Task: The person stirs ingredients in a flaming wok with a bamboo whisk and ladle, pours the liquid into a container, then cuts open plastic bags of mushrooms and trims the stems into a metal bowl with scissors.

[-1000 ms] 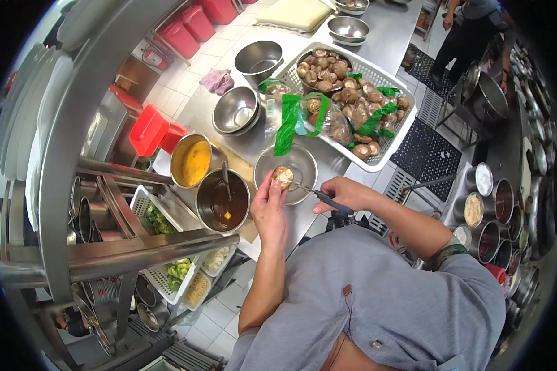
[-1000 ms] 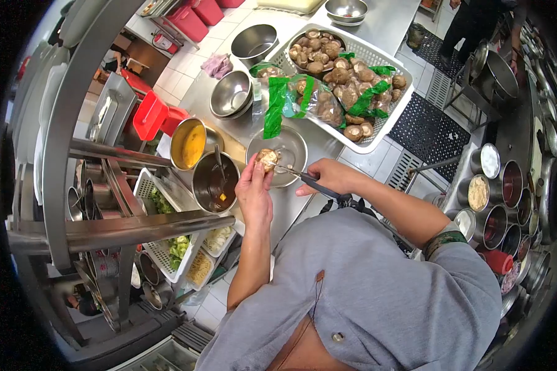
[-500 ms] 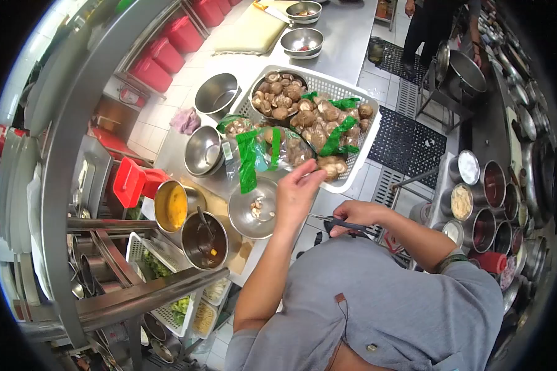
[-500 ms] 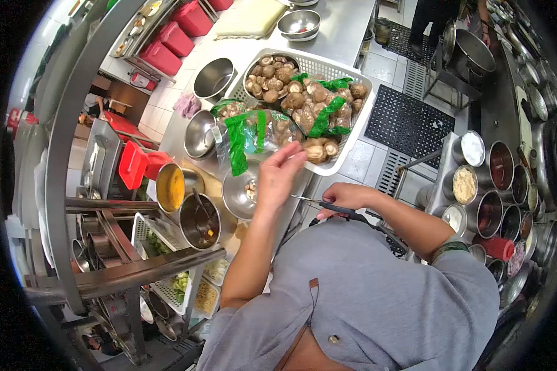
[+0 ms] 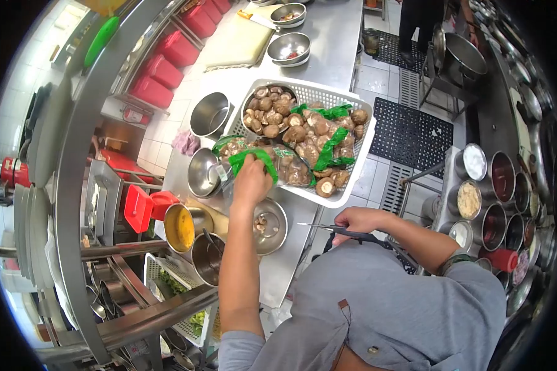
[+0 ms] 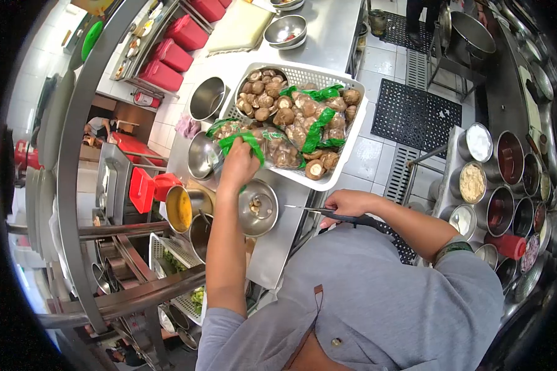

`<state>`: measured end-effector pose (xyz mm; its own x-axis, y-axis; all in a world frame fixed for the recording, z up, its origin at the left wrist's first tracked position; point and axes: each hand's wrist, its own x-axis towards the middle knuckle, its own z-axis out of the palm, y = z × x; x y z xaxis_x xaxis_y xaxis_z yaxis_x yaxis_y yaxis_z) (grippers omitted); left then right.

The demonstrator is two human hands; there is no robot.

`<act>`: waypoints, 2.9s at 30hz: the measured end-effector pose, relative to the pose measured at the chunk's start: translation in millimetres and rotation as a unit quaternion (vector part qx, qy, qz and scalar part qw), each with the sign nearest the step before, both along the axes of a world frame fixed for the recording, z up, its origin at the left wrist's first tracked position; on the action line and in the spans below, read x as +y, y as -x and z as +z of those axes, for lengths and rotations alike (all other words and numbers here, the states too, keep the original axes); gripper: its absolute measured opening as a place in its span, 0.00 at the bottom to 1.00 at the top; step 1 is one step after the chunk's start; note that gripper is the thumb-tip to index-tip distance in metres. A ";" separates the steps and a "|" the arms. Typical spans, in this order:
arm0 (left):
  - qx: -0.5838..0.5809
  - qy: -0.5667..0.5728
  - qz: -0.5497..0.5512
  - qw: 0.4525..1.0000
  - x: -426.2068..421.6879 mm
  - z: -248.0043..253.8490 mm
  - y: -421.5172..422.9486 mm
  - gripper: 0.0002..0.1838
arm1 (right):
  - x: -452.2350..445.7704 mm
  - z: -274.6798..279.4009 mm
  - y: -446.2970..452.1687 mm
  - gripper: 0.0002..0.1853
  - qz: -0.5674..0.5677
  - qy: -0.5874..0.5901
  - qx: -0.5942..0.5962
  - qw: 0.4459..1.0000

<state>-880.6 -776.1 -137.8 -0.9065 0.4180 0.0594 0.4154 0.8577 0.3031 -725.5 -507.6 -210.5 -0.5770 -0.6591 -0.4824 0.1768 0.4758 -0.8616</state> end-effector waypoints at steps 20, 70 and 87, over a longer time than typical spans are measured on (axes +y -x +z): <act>-0.018 -0.421 0.126 0.898 -81.6 -5.1 -184.8 0.23 | -83.2 83.1 -2.0 0.34 -0.079 -0.056 0.278 0.955; -0.148 -0.686 0.330 0.632 -53.3 -12.7 -205.8 0.23 | -113.8 46.3 -6.8 0.30 -0.056 0.000 0.014 0.998; -0.020 -0.446 0.207 0.870 26.8 17.9 -95.8 0.16 | 13.3 18.6 -22.4 0.25 -0.073 -0.008 -0.057 0.996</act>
